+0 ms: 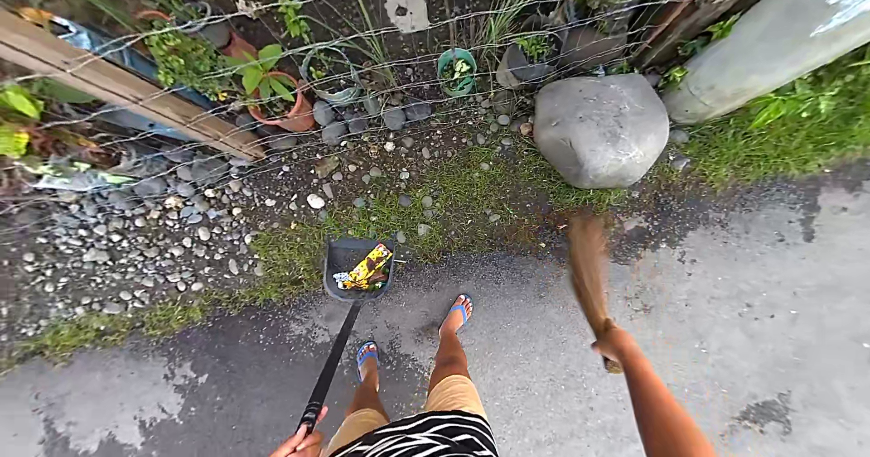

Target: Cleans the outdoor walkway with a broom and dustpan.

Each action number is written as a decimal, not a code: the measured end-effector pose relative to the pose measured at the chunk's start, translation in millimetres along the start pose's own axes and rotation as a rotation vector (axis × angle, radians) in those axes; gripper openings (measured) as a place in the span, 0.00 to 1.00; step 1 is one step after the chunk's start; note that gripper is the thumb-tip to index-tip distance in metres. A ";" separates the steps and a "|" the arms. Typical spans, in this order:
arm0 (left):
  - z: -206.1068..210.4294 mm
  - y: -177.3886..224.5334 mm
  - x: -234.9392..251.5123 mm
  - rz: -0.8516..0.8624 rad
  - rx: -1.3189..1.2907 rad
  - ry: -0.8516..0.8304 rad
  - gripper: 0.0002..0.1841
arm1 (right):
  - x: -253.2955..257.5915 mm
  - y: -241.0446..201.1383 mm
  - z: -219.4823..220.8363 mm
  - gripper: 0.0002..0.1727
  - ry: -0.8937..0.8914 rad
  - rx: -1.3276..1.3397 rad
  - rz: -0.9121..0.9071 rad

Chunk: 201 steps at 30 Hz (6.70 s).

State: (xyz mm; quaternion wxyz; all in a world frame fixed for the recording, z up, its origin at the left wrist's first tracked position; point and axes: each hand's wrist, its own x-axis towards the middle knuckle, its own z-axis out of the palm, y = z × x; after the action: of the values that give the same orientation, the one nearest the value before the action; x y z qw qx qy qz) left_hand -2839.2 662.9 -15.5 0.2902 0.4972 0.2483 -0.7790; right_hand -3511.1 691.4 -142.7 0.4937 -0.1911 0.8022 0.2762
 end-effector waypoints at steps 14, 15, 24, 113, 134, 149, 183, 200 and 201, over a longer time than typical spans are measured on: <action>-74.0 41.0 3.1 0.061 0.096 0.174 0.17 | -128.3 21.1 -39.1 0.59 0.159 0.037 -0.165; -78.6 49.4 9.2 0.047 0.090 0.205 0.16 | -113.1 5.3 -36.2 0.60 0.200 0.011 -0.148; -94.9 132.0 81.0 -0.108 0.052 0.484 0.11 | -76.3 -172.9 79.4 0.58 -0.060 -0.256 -0.199; -245.6 226.1 124.3 0.175 -0.582 0.410 0.04 | -296.8 -437.9 320.6 0.59 0.159 -1.031 -0.393; -249.9 215.2 119.1 0.143 -0.495 0.396 0.04 | -260.5 -376.3 285.1 0.62 0.027 -0.728 -0.278; -250.0 210.8 121.4 0.136 -0.446 0.430 0.02 | -274.8 -363.6 291.1 0.61 0.099 -0.585 -0.329; -257.8 78.4 -100.6 0.546 -0.763 -0.390 0.21 | -310.4 -304.8 348.3 0.15 -1.219 0.181 -0.098; -216.3 -15.2 -205.5 0.683 -0.993 -0.500 0.18 | -316.7 -338.3 331.3 0.10 -0.577 0.515 -0.627; -219.8 -16.8 -214.9 0.707 -1.011 -0.515 0.16 | -329.4 -334.4 350.3 0.11 -0.655 0.445 -0.626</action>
State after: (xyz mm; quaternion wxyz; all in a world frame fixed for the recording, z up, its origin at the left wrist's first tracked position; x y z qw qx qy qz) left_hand -2639.9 867.3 99.6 0.7755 0.1496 0.3276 -0.5185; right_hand -2932.2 664.9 -58.1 0.8074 -0.2160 0.5487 -0.0174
